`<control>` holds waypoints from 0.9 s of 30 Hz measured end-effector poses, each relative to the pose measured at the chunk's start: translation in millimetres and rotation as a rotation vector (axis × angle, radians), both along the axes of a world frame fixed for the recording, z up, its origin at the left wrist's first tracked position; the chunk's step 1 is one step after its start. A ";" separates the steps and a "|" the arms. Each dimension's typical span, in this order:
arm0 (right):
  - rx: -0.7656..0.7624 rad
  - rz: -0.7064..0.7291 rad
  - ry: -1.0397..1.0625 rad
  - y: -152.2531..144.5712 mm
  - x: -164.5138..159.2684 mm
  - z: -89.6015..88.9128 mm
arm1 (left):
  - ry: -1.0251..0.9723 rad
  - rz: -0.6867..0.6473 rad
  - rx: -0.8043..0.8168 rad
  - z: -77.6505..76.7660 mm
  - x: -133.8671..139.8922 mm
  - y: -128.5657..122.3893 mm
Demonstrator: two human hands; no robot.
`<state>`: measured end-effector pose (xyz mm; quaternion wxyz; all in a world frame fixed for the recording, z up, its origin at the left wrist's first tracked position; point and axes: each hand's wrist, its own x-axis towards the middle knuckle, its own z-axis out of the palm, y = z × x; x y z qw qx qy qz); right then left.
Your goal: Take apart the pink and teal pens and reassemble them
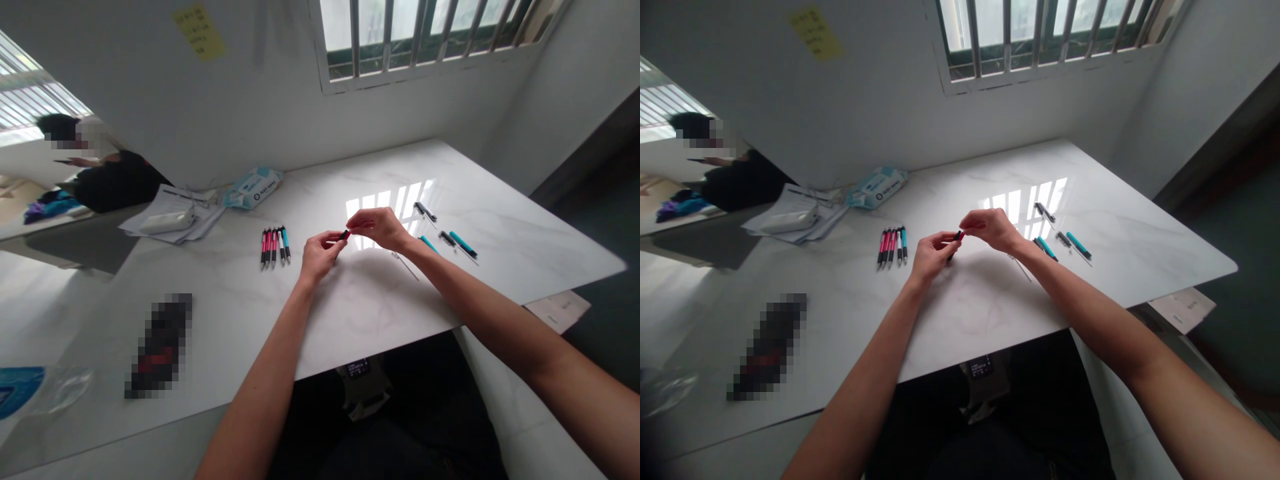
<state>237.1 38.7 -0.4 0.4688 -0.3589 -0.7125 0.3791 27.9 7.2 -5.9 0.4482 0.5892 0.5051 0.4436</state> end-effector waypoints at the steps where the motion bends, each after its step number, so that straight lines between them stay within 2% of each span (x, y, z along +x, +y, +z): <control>1: -0.008 0.011 0.003 -1.1 -0.3 0.8 | -0.005 0.001 -0.001 -0.1 0.3 0.0; 4: 0.028 0.025 -0.046 -3.3 0.4 5.3 | -0.021 0.006 0.006 0.7 0.9 0.2; 6: 0.092 -0.018 -0.128 -4.3 3.8 11.1 | -0.030 0.011 0.029 1.3 0.8 0.9; 11: 0.185 -0.356 -0.515 -20.8 28.2 30.5 | -0.048 0.026 0.061 0.5 -1.2 4.7; 14: 0.127 -0.471 -0.718 -51.6 50.4 34.2 | -0.072 0.034 0.070 1.4 -0.6 5.3; 18: -0.134 -0.524 -0.889 -101.9 72.0 22.3 | -0.101 0.016 0.072 6.3 1.5 1.8; 20: -0.213 -0.542 -0.924 -119.2 75.4 11.8 | -0.104 0.007 0.077 7.7 2.2 -0.3; 24: -0.197 -0.646 -0.943 -130.8 67.1 -4.3 | -0.085 0.005 0.097 4.4 2.0 -1.4; 27: -0.171 -0.705 -0.970 -128.6 55.0 -6.3 | -0.060 0.015 0.109 0.5 0.9 -0.6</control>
